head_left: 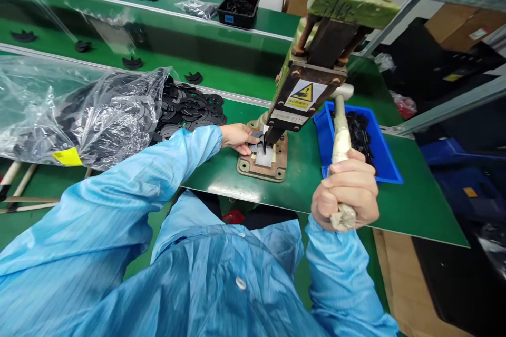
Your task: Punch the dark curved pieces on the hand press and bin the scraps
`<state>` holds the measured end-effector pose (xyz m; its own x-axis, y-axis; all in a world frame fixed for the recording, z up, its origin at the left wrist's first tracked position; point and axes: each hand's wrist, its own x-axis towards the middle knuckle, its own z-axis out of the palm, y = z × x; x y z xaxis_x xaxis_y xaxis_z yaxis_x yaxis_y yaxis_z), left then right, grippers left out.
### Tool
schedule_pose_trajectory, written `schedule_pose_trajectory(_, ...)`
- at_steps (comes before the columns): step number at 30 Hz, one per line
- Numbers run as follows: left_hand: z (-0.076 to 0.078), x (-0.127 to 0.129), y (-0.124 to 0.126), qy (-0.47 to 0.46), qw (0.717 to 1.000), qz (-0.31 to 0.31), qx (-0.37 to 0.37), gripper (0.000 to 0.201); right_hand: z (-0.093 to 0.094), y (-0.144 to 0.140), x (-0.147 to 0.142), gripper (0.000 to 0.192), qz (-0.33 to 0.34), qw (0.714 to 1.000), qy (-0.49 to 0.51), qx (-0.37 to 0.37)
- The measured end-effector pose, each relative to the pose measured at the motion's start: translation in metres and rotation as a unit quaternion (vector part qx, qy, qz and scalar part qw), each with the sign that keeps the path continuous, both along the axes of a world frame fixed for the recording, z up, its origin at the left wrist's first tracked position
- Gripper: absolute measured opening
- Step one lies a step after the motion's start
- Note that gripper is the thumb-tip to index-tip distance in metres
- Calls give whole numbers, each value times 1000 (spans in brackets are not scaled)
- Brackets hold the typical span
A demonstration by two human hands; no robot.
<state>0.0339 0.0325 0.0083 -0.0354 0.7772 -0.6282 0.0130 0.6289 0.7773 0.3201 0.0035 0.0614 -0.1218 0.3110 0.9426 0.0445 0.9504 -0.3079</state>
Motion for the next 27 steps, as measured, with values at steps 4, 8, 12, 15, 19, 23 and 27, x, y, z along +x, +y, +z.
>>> schedule_pose_trajectory(4,-4,4,-9,-2,999,23,30,29,36,8,-5,22,19,999,18,22)
schedule_pose_trajectory(8,-4,2,-24,-20,995,48,82,39,94,29,-11,52,66,996,54,-7)
schedule_pose_trajectory(12,10,-8,-52,-29,988,57,141,40,91,47,-15,48,9,992,110,-64)
schedule_pose_trajectory(15,27,-11,-85,-45,981,38,183,41,31,39,-25,32,10,983,78,-166)
schedule_pose_trajectory(19,44,-1,-121,-70,974,-9,217,47,-53,-2,-53,33,106,952,-67,-280)
schedule_pose_trajectory(23,50,16,-138,-74,967,-31,240,49,-81,-37,-76,27,123,932,-94,-329)
schedule_pose_trajectory(27,48,28,-144,-75,965,-33,249,46,-79,-47,-78,22,101,931,-83,-340)
